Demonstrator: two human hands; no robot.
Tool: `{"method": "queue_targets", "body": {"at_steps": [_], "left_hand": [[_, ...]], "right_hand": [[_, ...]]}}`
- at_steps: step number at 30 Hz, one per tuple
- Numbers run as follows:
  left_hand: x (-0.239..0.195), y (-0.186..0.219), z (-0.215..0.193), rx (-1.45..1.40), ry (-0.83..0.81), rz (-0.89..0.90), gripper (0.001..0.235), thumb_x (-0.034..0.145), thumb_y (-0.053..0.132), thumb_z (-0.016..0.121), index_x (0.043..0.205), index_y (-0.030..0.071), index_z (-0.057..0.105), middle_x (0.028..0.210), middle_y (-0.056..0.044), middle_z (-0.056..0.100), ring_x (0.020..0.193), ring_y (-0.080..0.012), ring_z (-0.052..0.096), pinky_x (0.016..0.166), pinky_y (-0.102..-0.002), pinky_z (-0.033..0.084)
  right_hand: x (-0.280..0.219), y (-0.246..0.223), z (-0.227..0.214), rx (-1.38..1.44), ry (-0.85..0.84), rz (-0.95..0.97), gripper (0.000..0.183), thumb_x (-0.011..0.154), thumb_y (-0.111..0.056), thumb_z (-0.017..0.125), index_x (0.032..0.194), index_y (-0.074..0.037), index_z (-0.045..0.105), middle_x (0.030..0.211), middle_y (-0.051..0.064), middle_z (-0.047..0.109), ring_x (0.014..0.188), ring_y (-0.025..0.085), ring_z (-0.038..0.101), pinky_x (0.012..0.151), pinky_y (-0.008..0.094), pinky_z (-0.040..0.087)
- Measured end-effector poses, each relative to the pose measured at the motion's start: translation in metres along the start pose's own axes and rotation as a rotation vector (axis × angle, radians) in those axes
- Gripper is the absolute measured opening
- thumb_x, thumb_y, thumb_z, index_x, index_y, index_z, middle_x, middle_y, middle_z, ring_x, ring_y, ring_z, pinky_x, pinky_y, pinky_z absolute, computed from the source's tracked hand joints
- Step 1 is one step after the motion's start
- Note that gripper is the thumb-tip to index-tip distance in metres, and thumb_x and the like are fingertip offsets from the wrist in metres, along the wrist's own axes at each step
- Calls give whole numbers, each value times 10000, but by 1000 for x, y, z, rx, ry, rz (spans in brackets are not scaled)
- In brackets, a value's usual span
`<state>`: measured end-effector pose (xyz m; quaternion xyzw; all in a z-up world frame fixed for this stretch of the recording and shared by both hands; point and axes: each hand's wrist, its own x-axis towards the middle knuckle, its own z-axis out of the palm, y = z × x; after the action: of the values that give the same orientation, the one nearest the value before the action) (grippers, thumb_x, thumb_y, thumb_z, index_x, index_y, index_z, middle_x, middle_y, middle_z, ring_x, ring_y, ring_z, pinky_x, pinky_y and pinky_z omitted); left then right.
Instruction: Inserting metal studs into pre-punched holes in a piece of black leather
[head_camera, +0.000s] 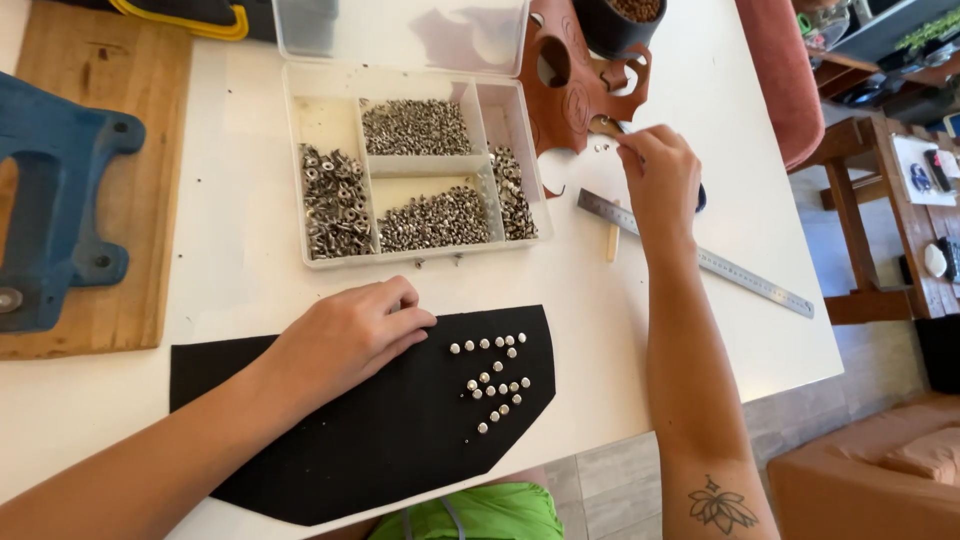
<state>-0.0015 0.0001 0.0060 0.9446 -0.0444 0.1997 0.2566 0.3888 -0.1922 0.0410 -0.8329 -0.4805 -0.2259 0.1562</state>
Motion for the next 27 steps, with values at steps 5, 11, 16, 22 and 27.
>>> {"method": "queue_targets", "body": {"at_steps": [5, 11, 16, 22, 27], "left_hand": [[0, 0, 0, -7, -5, -1, 156, 1037, 293, 563, 960, 169, 617, 915, 0, 544, 755, -209, 659, 668, -328, 580], [1, 0, 0, -9, 0, -3, 142, 1034, 289, 565, 973, 170, 614, 917, 0, 541, 746, -210, 654, 652, -338, 574], [0, -2, 2, -25, 10, 0, 145, 1039, 284, 560, 983, 167, 624, 920, -3, 540, 755, -216, 657, 664, -335, 571], [1, 1, 0, -14, 34, -6, 159, 1044, 299, 548, 975, 173, 615, 921, 2, 538, 761, -213, 659, 665, -334, 573], [-2, -1, 3, -22, 25, 7, 155, 1037, 278, 565, 952, 155, 603, 923, -10, 535, 775, -214, 659, 667, -332, 573]], "right_hand": [[15, -68, -40, 225, 61, -147, 137, 941, 65, 811, 1010, -53, 804, 944, 86, 715, 848, 245, 690, 729, 322, 586], [14, -140, -61, 236, -230, -417, 113, 863, -55, 835, 957, -109, 802, 950, 66, 751, 906, 237, 702, 812, 311, 567], [21, -149, -45, -10, -626, -427, 174, 783, -203, 833, 872, -110, 715, 859, 63, 724, 918, 317, 666, 836, 412, 560], [28, -155, -49, 18, -727, -275, 97, 846, -169, 797, 841, -116, 717, 822, 76, 724, 789, 401, 713, 759, 533, 581], [2, -152, -71, 234, -346, -226, 58, 972, -125, 748, 963, -130, 691, 879, 40, 693, 812, 301, 719, 742, 412, 587]]}}
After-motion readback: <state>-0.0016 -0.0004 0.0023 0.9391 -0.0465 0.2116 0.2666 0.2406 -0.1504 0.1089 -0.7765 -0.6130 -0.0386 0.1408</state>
